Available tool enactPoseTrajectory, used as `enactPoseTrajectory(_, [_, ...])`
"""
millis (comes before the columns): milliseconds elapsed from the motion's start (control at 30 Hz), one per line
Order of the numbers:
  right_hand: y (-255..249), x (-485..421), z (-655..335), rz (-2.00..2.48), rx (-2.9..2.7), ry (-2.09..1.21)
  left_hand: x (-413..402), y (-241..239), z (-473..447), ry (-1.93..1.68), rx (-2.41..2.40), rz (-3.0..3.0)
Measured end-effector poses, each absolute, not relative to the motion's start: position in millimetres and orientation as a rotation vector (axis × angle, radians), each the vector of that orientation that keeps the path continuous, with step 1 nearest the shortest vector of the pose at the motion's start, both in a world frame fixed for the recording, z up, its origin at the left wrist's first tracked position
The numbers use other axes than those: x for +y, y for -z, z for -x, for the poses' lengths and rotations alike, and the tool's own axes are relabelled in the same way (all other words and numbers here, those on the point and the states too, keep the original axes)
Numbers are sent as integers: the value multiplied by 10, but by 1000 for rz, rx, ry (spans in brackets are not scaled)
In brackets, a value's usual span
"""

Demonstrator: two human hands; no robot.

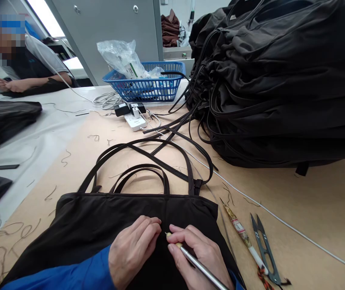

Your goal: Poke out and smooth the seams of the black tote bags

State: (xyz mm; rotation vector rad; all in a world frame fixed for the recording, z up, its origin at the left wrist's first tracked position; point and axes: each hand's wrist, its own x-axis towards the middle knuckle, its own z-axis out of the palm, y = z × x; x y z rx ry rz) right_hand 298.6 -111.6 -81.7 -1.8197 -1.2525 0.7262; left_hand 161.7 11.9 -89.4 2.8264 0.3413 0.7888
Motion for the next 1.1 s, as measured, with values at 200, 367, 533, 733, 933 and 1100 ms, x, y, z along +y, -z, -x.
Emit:
enactPoseTrajectory(200, [786,-1114,-2993,1812,-1235,-764,133,867,-1636,-762,363,-2794])
enactPoseTrajectory(367, [770,-1115,-2976,1754,-1084,-839,164,867,-1570,-741,275,-2779])
enactPoseTrajectory(533, [679,-1105,-3022,1769,-916,-938,363,761,-1500,-455,300,-2782])
enactPoseTrajectory(733, [481,-974,-3133,1837,-913,-899,784,497,-1679,-370,545,-2688])
enactPoseTrajectory(933, [630,-975,-2968,1765,-840,-1012,770,696,-1623,-247,646,-2647])
enactPoseTrajectory(1100, [708,-1027,-2949,1829,-875,-1000,758,772,-1567,-192,637,-2607])
